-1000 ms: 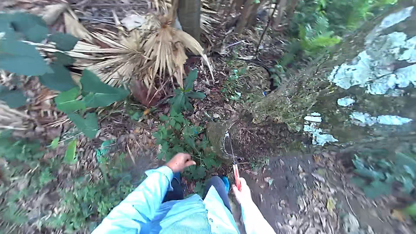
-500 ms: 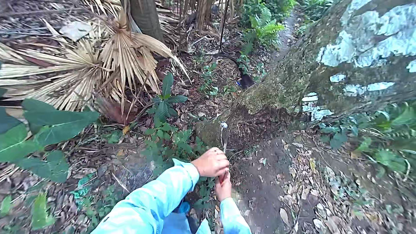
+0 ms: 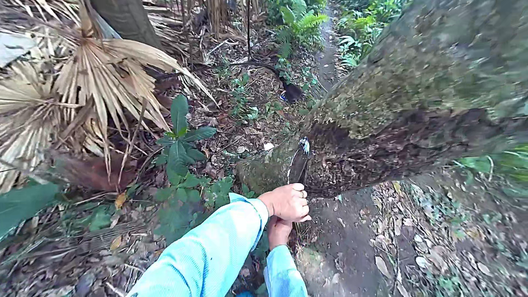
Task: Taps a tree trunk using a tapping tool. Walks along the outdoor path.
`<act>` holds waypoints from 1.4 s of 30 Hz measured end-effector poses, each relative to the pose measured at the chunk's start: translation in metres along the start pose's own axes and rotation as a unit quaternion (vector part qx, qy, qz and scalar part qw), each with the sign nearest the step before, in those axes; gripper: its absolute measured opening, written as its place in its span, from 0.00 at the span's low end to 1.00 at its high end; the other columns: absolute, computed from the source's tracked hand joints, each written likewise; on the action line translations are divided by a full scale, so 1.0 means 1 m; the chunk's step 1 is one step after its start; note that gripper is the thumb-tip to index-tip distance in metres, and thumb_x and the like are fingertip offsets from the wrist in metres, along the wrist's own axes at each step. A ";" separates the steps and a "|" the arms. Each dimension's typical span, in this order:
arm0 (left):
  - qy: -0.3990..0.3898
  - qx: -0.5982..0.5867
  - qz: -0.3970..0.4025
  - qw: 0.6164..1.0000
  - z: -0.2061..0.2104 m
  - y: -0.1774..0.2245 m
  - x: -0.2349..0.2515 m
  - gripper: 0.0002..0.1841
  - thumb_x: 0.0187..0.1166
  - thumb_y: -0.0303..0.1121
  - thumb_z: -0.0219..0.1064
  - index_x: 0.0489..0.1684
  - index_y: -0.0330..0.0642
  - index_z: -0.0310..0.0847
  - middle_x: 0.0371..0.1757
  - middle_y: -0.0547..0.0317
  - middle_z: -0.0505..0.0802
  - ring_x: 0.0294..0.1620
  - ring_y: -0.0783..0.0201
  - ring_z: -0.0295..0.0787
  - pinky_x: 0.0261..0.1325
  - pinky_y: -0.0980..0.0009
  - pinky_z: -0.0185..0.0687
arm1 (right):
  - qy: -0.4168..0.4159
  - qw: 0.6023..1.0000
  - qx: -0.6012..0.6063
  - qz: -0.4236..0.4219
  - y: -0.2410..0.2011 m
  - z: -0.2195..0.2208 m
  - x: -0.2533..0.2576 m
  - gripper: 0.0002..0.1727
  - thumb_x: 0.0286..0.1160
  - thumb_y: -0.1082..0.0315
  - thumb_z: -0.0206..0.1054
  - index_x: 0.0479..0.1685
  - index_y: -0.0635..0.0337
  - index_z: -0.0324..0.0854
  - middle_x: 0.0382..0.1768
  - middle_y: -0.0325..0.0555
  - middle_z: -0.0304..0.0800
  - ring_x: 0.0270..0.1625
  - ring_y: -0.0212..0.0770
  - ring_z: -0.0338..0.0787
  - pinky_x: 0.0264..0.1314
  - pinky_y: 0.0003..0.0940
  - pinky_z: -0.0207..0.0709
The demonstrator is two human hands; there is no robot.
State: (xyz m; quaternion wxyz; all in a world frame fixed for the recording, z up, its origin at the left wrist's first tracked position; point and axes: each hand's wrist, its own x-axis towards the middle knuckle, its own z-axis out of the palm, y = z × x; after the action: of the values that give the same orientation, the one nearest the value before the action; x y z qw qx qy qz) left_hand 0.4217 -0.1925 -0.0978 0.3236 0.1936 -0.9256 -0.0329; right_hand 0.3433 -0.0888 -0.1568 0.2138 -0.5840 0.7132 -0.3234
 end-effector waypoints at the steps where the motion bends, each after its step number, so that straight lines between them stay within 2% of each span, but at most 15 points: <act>1: 0.016 0.022 0.020 0.999 0.006 -0.005 -0.005 0.22 0.81 0.43 0.64 0.14 0.42 0.86 0.18 0.55 0.90 0.30 0.55 0.93 0.49 0.58 0.82 | 0.012 1.000 0.000 -0.005 0.003 0.011 0.002 0.15 0.68 0.77 0.67 0.48 0.84 0.84 0.45 0.77 0.91 0.54 0.73 0.92 0.62 0.66 0.80; 3: 0.057 0.062 0.055 0.995 0.016 -0.016 -0.013 0.22 0.80 0.42 0.64 0.11 0.44 0.84 0.14 0.58 0.87 0.25 0.58 0.90 0.44 0.63 0.79 | 0.028 1.000 0.003 -0.004 0.005 0.029 0.007 0.16 0.67 0.78 0.66 0.51 0.84 0.84 0.50 0.79 0.89 0.60 0.74 0.89 0.67 0.66 0.77; 6: 0.096 0.087 0.077 0.989 0.029 -0.027 -0.020 0.22 0.81 0.41 0.64 0.10 0.45 0.83 0.13 0.60 0.87 0.25 0.61 0.88 0.44 0.65 0.76 | 0.040 0.997 0.052 0.033 0.006 0.048 0.016 0.19 0.67 0.78 0.66 0.56 0.85 0.81 0.55 0.76 0.88 0.66 0.66 0.87 0.73 0.58 0.75; 10: 0.118 0.116 0.099 0.981 0.037 -0.035 -0.024 0.22 0.81 0.38 0.64 0.09 0.46 0.83 0.12 0.62 0.84 0.22 0.64 0.84 0.41 0.67 0.71 | -0.029 0.989 0.065 0.130 -0.013 0.045 0.025 0.20 0.73 0.82 0.63 0.64 0.87 0.76 0.64 0.77 0.84 0.73 0.62 0.82 0.82 0.45 0.67; 12: 0.127 0.123 0.104 0.979 0.040 -0.037 -0.026 0.23 0.82 0.39 0.64 0.08 0.47 0.83 0.11 0.63 0.83 0.20 0.64 0.82 0.39 0.68 0.69 | -0.010 0.992 0.058 0.111 -0.004 0.055 0.022 0.21 0.70 0.80 0.66 0.61 0.88 0.78 0.61 0.79 0.86 0.70 0.67 0.84 0.80 0.53 0.70; 13: 0.133 0.119 0.105 0.978 0.041 -0.037 -0.028 0.23 0.82 0.39 0.64 0.08 0.47 0.83 0.11 0.63 0.83 0.20 0.64 0.81 0.40 0.68 0.69 | -0.001 0.990 0.078 0.116 0.000 0.060 0.019 0.23 0.68 0.78 0.67 0.61 0.87 0.77 0.61 0.77 0.85 0.70 0.64 0.84 0.79 0.52 0.71; 15: 0.152 0.108 0.102 0.977 0.043 -0.033 -0.032 0.24 0.83 0.40 0.63 0.07 0.47 0.81 0.10 0.63 0.82 0.20 0.63 0.80 0.39 0.68 0.69 | 0.007 0.976 0.141 0.169 -0.012 0.058 0.015 0.22 0.73 0.80 0.65 0.66 0.83 0.75 0.63 0.69 0.84 0.72 0.50 0.82 0.79 0.40 0.70; 17: 0.171 0.111 0.089 0.975 0.043 -0.028 -0.032 0.25 0.83 0.41 0.62 0.05 0.48 0.78 0.09 0.63 0.80 0.19 0.63 0.79 0.40 0.67 0.68 | 0.025 0.987 0.091 0.128 -0.008 0.059 0.007 0.21 0.69 0.77 0.66 0.60 0.84 0.79 0.58 0.72 0.88 0.68 0.57 0.86 0.76 0.50 0.74; 19: 0.175 0.107 0.064 0.977 0.041 -0.018 -0.030 0.26 0.83 0.42 0.60 0.04 0.49 0.76 0.09 0.63 0.79 0.18 0.63 0.79 0.40 0.67 0.69 | 0.018 0.992 0.053 0.117 -0.003 0.053 -0.003 0.18 0.71 0.75 0.63 0.55 0.82 0.83 0.54 0.70 0.90 0.64 0.60 0.89 0.72 0.55 0.77; 23: 0.098 -0.027 -0.014 0.995 0.043 0.043 -0.050 0.24 0.83 0.42 0.62 0.09 0.45 0.81 0.13 0.58 0.86 0.22 0.58 0.88 0.41 0.61 0.85 | -0.082 0.978 -0.048 0.185 0.006 0.016 -0.062 0.17 0.77 0.74 0.65 0.56 0.82 0.83 0.52 0.75 0.90 0.60 0.71 0.90 0.66 0.68 0.77; 26: 0.094 -0.078 -0.024 0.992 0.044 0.080 -0.062 0.23 0.78 0.41 0.65 0.07 0.45 0.80 0.12 0.59 0.86 0.21 0.59 0.88 0.41 0.61 0.83 | -0.070 0.984 -0.072 0.144 0.000 -0.012 -0.109 0.16 0.71 0.80 0.64 0.55 0.86 0.80 0.46 0.79 0.90 0.52 0.74 0.92 0.60 0.69 0.81; 29: 0.152 -0.062 -0.015 0.986 0.038 0.073 -0.042 0.24 0.79 0.41 0.63 0.05 0.47 0.77 0.11 0.60 0.83 0.20 0.59 0.84 0.41 0.63 0.80 | -0.037 0.992 -0.085 0.087 0.001 -0.024 -0.090 0.15 0.63 0.80 0.64 0.47 0.85 0.84 0.44 0.77 0.91 0.51 0.74 0.92 0.58 0.69 0.81; 34: 0.151 0.013 -0.025 0.988 0.044 0.027 -0.020 0.25 0.82 0.41 0.61 0.06 0.46 0.78 0.11 0.59 0.84 0.21 0.59 0.86 0.44 0.63 0.80 | -0.051 0.992 -0.092 0.065 0.010 -0.010 -0.029 0.14 0.70 0.78 0.64 0.48 0.82 0.85 0.47 0.76 0.91 0.55 0.73 0.92 0.61 0.69 0.80; 37: 0.125 0.019 -0.030 0.991 0.063 0.040 -0.033 0.24 0.82 0.40 0.61 0.07 0.46 0.79 0.12 0.59 0.84 0.21 0.59 0.87 0.41 0.64 0.82 | -0.080 0.992 -0.073 0.071 0.038 -0.004 -0.042 0.15 0.70 0.76 0.67 0.51 0.81 0.86 0.52 0.75 0.91 0.62 0.72 0.89 0.70 0.67 0.76; 42: 0.169 0.042 -0.058 0.983 0.075 0.045 -0.024 0.24 0.82 0.40 0.61 0.06 0.47 0.77 0.10 0.60 0.82 0.19 0.59 0.84 0.40 0.65 0.79 | -0.119 0.989 -0.073 0.046 0.054 -0.015 -0.032 0.17 0.68 0.75 0.68 0.52 0.81 0.86 0.54 0.76 0.90 0.64 0.72 0.88 0.70 0.69 0.75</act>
State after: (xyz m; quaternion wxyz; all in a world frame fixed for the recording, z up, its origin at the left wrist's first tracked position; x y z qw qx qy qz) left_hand 0.3780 -0.1469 -0.1634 0.4641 0.2632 -0.8455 0.0203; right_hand 0.3024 -0.0489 -0.1871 0.2686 -0.5987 0.7307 -0.1884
